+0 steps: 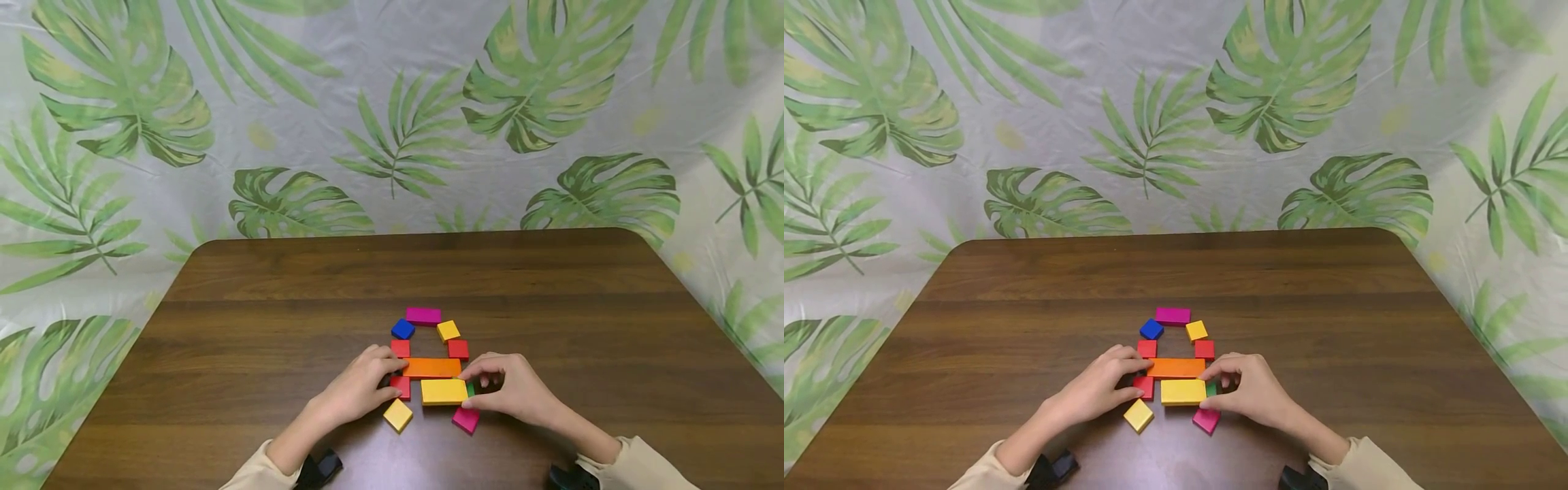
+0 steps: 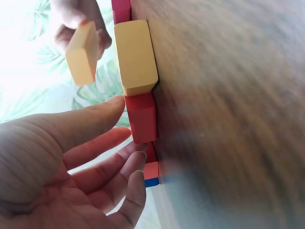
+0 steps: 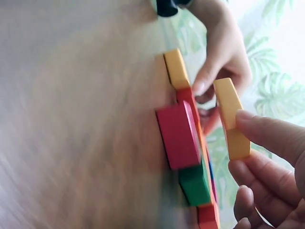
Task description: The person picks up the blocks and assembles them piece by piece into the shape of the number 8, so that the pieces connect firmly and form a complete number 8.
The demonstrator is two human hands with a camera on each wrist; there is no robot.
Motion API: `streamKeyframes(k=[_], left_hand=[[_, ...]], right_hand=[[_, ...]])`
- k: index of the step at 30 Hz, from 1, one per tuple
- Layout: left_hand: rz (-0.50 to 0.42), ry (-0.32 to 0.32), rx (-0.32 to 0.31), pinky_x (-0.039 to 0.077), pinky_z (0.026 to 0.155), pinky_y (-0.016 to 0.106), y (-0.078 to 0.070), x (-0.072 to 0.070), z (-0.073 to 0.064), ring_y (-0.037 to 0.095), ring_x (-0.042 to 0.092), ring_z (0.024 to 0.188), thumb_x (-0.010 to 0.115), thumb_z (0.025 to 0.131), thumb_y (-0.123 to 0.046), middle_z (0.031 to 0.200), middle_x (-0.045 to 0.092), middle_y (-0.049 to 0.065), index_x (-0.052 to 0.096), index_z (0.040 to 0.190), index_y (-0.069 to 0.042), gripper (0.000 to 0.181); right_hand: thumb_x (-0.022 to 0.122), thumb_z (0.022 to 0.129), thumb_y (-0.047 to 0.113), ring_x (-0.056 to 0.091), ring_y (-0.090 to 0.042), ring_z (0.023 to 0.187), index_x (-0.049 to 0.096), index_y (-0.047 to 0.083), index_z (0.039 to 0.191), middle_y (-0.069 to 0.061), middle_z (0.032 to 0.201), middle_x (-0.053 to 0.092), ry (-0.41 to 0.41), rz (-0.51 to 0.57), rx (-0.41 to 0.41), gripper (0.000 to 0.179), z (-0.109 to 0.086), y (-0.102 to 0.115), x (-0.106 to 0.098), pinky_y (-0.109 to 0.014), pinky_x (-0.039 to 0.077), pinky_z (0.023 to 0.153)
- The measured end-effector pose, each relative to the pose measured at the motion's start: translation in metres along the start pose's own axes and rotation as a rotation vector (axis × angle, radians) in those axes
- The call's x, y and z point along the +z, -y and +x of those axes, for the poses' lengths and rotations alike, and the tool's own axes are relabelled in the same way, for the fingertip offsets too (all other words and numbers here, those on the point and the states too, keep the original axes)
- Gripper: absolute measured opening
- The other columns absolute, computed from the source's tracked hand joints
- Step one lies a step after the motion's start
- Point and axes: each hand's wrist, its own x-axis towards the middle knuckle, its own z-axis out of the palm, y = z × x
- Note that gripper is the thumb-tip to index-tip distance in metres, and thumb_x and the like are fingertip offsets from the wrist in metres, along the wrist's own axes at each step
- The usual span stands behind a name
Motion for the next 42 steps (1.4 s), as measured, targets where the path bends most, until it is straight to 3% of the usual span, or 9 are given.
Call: streamKeyframes(k=[6, 12, 19, 27, 36, 42], left_hand=[[0.008, 0.002, 0.006, 0.045, 0.078, 0.021, 0.001, 0.001, 0.0, 0.011, 0.048, 0.091, 0.069, 0.085, -0.022, 0.107, 0.063, 0.002, 0.064, 0.12, -0.008, 0.038], [0.008, -0.006, 0.01, 0.044, 0.078, 0.021, 0.001, 0.0, 0.0, 0.011, 0.048, 0.09, 0.069, 0.085, -0.022, 0.106, 0.064, 0.002, 0.065, 0.119, -0.008, 0.038], [0.006, 0.0, 0.005, 0.045, 0.079, 0.021, 0.0, 0.0, 0.0, 0.011, 0.048, 0.091, 0.069, 0.085, -0.023, 0.106, 0.064, 0.002, 0.065, 0.119, -0.008, 0.038], [0.008, 0.002, 0.008, 0.046, 0.08, 0.024, -0.001, 0.0, 0.0, 0.013, 0.049, 0.092, 0.069, 0.084, -0.021, 0.108, 0.063, 0.004, 0.064, 0.12, -0.006, 0.039], [0.02, 0.009, -0.009, 0.045, 0.079, 0.022, -0.001, 0.0, 0.001, 0.012, 0.048, 0.092, 0.069, 0.085, -0.022, 0.109, 0.063, 0.003, 0.063, 0.121, -0.008, 0.039], [0.022, 0.007, -0.004, 0.046, 0.081, 0.023, -0.002, -0.001, 0.0, 0.012, 0.049, 0.093, 0.069, 0.085, -0.022, 0.109, 0.063, 0.003, 0.063, 0.121, -0.008, 0.039]], right_hand=[[0.084, 0.066, 0.03, 0.045, -0.009, 0.071, 0.072, 0.026, 0.086, 0.01, 0.082, 0.069, -0.034, -0.015, -0.099, 0.024, -0.011, 0.002, 0.012, -0.021, 0.037, 0.055], [0.086, 0.063, 0.03, 0.042, -0.006, 0.074, 0.073, 0.029, 0.086, 0.016, 0.086, 0.07, -0.039, -0.049, -0.131, 0.026, -0.019, 0.008, 0.021, -0.021, 0.038, 0.059], [0.086, 0.063, 0.03, 0.036, 0.003, 0.079, 0.072, 0.028, 0.086, 0.019, 0.087, 0.066, -0.078, -0.198, -0.337, 0.027, -0.023, 0.011, 0.028, -0.011, 0.034, 0.062], [0.087, 0.058, 0.036, 0.033, 0.004, 0.084, 0.069, 0.032, 0.082, 0.02, 0.09, 0.051, -0.102, -0.372, -0.332, 0.03, -0.024, 0.013, 0.027, -0.01, 0.032, 0.067], [0.085, 0.061, 0.043, 0.03, 0.004, 0.085, 0.068, 0.034, 0.08, 0.021, 0.091, 0.047, -0.049, -0.401, -0.303, 0.027, -0.024, 0.016, 0.029, -0.012, 0.031, 0.067], [0.086, 0.057, 0.044, 0.03, 0.003, 0.086, 0.066, 0.033, 0.079, 0.02, 0.093, 0.044, -0.036, -0.451, -0.363, 0.031, -0.026, 0.016, 0.031, -0.012, 0.031, 0.07]])
